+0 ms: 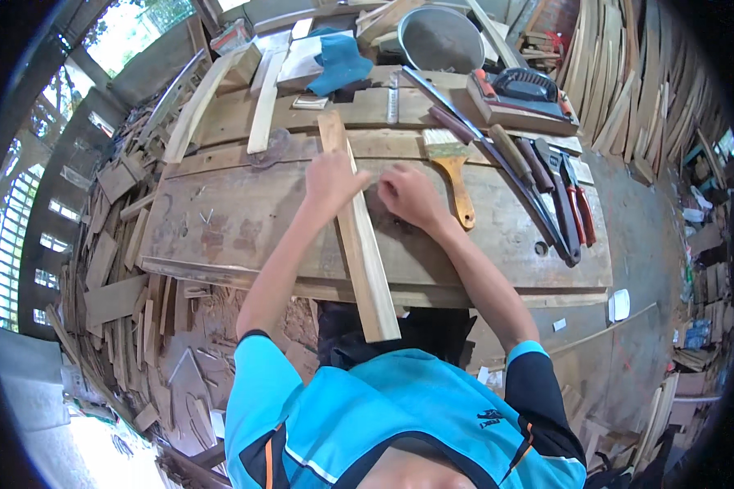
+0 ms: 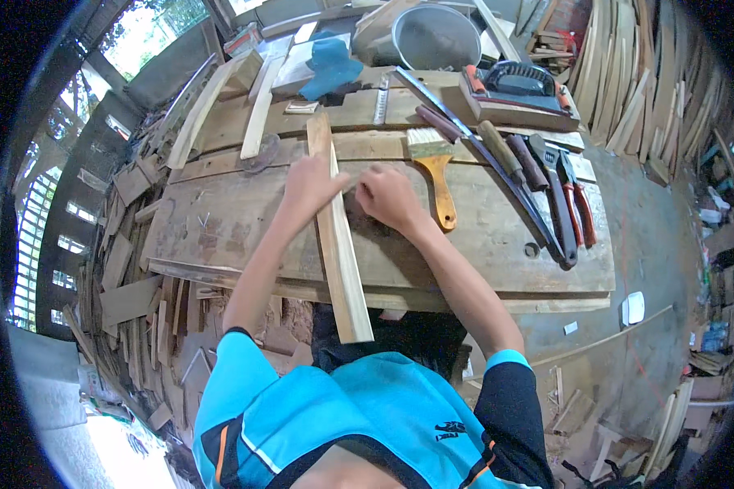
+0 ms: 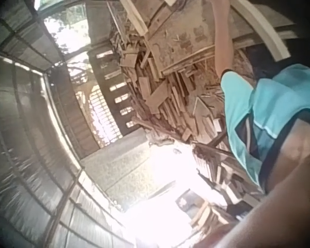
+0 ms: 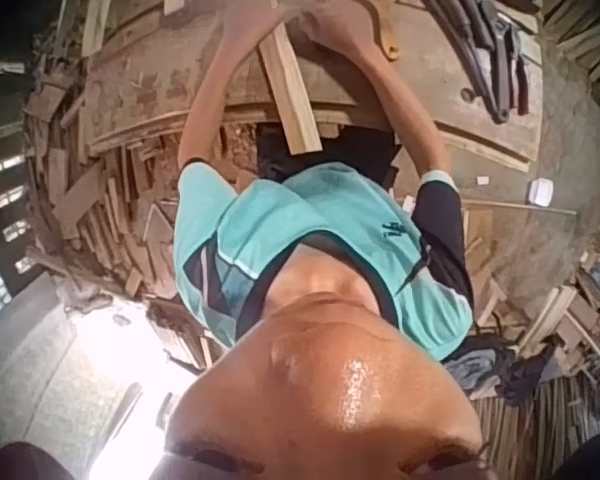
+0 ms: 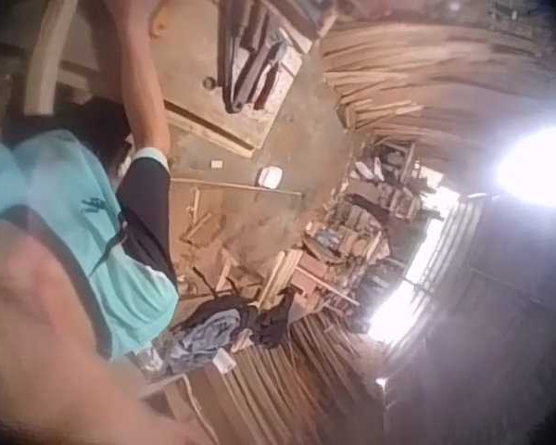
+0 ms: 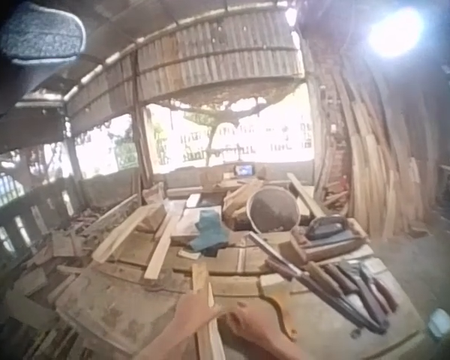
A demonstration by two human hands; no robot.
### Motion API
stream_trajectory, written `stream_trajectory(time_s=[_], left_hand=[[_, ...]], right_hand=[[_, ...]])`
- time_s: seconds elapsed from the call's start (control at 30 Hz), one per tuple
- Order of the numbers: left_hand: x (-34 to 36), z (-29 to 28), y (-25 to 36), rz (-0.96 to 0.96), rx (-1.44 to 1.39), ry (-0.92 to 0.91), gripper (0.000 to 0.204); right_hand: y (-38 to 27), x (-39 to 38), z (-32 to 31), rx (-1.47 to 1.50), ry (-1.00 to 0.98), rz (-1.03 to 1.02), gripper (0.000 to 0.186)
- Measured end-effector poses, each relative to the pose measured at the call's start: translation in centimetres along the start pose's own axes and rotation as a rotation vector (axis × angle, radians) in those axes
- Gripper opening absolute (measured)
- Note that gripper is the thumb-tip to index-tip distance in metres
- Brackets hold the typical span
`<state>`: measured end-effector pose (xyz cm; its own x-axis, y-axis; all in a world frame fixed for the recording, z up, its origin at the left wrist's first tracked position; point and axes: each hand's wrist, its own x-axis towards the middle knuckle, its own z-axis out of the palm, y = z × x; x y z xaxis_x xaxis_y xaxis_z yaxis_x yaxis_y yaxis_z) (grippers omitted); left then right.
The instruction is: Measure a piece of wood, mark it, and then use a chisel and an adjustable wrench as a mallet to carve a notch.
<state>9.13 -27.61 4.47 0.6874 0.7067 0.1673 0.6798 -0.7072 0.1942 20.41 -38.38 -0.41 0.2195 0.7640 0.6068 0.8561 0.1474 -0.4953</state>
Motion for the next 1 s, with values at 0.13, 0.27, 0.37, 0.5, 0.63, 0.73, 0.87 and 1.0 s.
stream_trajectory(time_s=[0.13,0.27,0.37,0.5,0.63,0.73,0.87,1.0], left_hand=[[4.1,-0.5,-1.2,-0.026,-0.248,-0.097,0.038],[5.7,0.4,-1.6,-0.027,-0.352,-0.029,0.040],[5.7,3.2,-2.5,0.086,-0.383,0.093,0.039],[4.2,3.4,-2.8,0.127,-0.429,0.115,0.042],[3.6,1.5,-1.8,0.099,-0.383,0.010,0.036],[4.0,2.6,-2.6,0.152,-0.288,0.079,0.033],[3.5,2.4,-2.5,0.172,-0.416,0.148,0.036],[2.8,2.1,-1.7,0.269,-0.290,0.149,0.045]], right_hand=[[-1.5,0.1,0.7,-0.055,-0.054,-0.031,0.009],[-1.0,0.1,0.2,-0.009,-0.079,-0.033,0.010],[-1.4,-0.1,0.1,0.035,-0.085,-0.059,0.010],[-1.9,0.0,-0.1,0.041,-0.140,-0.042,0.012],[-1.8,-0.2,-0.5,0.024,-0.186,-0.082,0.013],[-1.7,0.1,-0.6,0.033,-0.208,-0.104,0.012],[-1.4,0.7,-1.1,-0.082,-0.206,-0.170,0.011],[1.0,1.1,-4.0,-0.175,0.256,0.058,0.012]])
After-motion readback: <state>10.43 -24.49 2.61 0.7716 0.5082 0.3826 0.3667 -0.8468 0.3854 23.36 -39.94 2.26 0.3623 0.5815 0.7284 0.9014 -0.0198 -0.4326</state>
